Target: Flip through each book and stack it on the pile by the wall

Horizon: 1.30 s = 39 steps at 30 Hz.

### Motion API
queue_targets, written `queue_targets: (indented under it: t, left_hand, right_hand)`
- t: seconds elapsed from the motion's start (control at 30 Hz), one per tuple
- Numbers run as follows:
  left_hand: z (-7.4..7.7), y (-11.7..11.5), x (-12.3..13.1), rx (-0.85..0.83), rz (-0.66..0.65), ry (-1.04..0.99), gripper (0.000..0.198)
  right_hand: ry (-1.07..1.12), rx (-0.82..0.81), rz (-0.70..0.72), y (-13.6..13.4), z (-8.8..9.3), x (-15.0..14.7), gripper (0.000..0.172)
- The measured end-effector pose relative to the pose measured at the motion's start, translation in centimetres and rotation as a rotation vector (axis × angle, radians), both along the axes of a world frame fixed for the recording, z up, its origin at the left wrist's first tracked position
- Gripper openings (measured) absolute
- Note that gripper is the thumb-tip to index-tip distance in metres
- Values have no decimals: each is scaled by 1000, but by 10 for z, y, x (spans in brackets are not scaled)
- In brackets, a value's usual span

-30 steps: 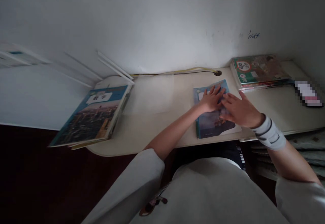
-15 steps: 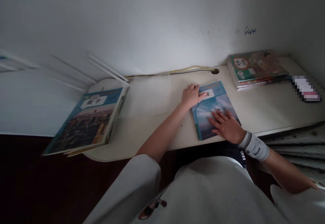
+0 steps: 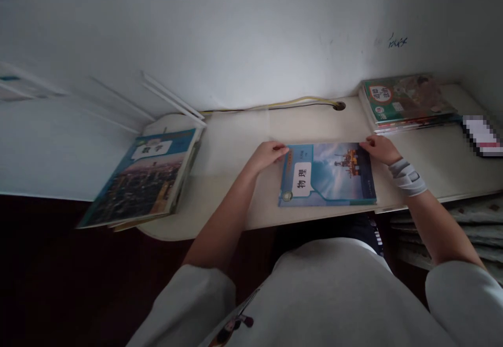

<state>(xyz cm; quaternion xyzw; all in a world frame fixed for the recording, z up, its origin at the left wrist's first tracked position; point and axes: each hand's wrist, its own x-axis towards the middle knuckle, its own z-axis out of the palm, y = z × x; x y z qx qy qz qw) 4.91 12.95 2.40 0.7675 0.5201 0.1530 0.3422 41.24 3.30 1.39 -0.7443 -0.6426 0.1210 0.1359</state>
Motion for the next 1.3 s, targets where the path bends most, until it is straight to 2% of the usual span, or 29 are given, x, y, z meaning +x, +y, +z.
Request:
queue_targets:
  t: [0.1, 0.2, 0.4, 0.5, 0.6, 0.7, 0.83, 0.97, 1.07, 1.2, 1.3]
  left_hand:
    - [-1, 13, 13, -19, 4, -61, 18]
    - [-1, 17, 16, 18, 4, -78, 11]
    - [5, 13, 9, 98, -60, -168, 14]
    - [7, 12, 8, 138, -92, -172, 16]
    - [7, 12, 10, 84, -124, -214, 16]
    - [6, 14, 15, -30, -58, -312, 20]
    - [5, 16, 20, -79, 81, -331, 27]
    - [4, 14, 16, 49, -9, -114, 24]
    - [1, 11, 14, 165, -38, 38, 15]
    - [-3, 10, 17, 217, -11, 181, 14]
    - [-2, 10, 19, 237, 13, 275, 17]
  right_hand:
    - [69, -8, 27, 8, 2, 8, 28]
    - [189, 60, 21, 3, 2, 8, 23]
    - [479, 334, -60, -8, 5, -8, 28]
    - [633, 367, -58, -13, 8, -15, 30]
    - [798, 376, -86, -16, 8, -20, 33]
    - [861, 400, -129, -12, 5, -21, 34]
    - [689, 384, -238, -3, 1, -18, 30]
    - [304, 229, -161, -5, -5, -9, 24]
    - [85, 230, -124, -8, -9, -9, 18]
    - [-77, 204, -132, 0, -11, -22, 15]
    - [-146, 151, -176, 13, -11, -34, 19]
